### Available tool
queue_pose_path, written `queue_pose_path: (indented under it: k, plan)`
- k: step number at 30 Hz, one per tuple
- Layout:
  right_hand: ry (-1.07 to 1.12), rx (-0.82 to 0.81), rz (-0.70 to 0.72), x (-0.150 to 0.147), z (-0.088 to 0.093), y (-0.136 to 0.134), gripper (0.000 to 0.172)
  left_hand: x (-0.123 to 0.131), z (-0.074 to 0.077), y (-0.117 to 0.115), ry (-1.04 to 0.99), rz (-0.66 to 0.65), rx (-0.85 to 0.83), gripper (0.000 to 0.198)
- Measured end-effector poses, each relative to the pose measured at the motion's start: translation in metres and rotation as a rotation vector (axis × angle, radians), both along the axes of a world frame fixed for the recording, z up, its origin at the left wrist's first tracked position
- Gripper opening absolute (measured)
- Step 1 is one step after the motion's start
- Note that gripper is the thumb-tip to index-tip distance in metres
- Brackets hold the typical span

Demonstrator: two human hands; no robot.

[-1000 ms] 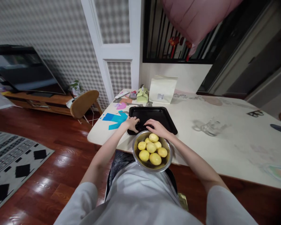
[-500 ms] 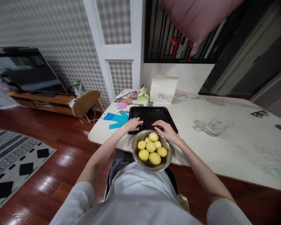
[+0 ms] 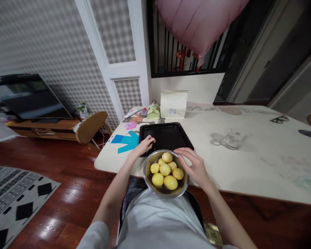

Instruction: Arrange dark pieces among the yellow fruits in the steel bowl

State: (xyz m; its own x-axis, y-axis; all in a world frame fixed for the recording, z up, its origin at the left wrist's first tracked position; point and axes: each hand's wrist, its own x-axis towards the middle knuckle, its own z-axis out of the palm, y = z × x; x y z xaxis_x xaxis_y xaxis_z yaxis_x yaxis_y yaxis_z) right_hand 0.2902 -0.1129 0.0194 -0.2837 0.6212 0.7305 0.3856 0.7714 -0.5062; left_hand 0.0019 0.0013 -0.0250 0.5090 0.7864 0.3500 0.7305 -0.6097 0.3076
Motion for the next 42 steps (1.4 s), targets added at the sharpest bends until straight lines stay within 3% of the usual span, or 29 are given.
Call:
queue_pose_path:
  k: [5, 10, 14, 18, 25, 33, 42]
  plan:
    - [-0.024, -0.004, -0.041, -0.009, -0.004, -0.011, 0.021, 0.009, 0.018, -0.012, -0.283, 0.011, 0.156, 0.015]
    - [-0.03, -0.003, -0.039, -0.018, -0.011, -0.018, 0.024, 0.024, 0.035, -0.059, -0.521, 0.023, 0.252, 0.012]
    - [-0.006, -0.038, -0.033, -0.026, -0.013, -0.024, 0.028, 0.037, 0.036, -0.1, -0.557, -0.045, 0.216, 0.011]
    - [0.013, -0.069, -0.056, -0.034, -0.012, -0.028, 0.034, 0.043, 0.026, -0.122, -0.527, -0.151, 0.163, 0.016]
    - [0.004, -0.087, 0.004, -0.046, -0.019, -0.028, 0.033, 0.042, 0.009, -0.133, -0.527, -0.191, 0.143, 0.019]
    - [0.045, -0.065, -0.129, -0.027, -0.019, -0.029, 0.019, 0.039, 0.013, -0.131, -0.572, -0.23, 0.063, 0.026]
    - [-0.145, -0.159, -0.231, -0.008, -0.032, -0.032, 0.012, 0.038, 0.012, -0.13, -0.557, -0.217, 0.049, 0.024]
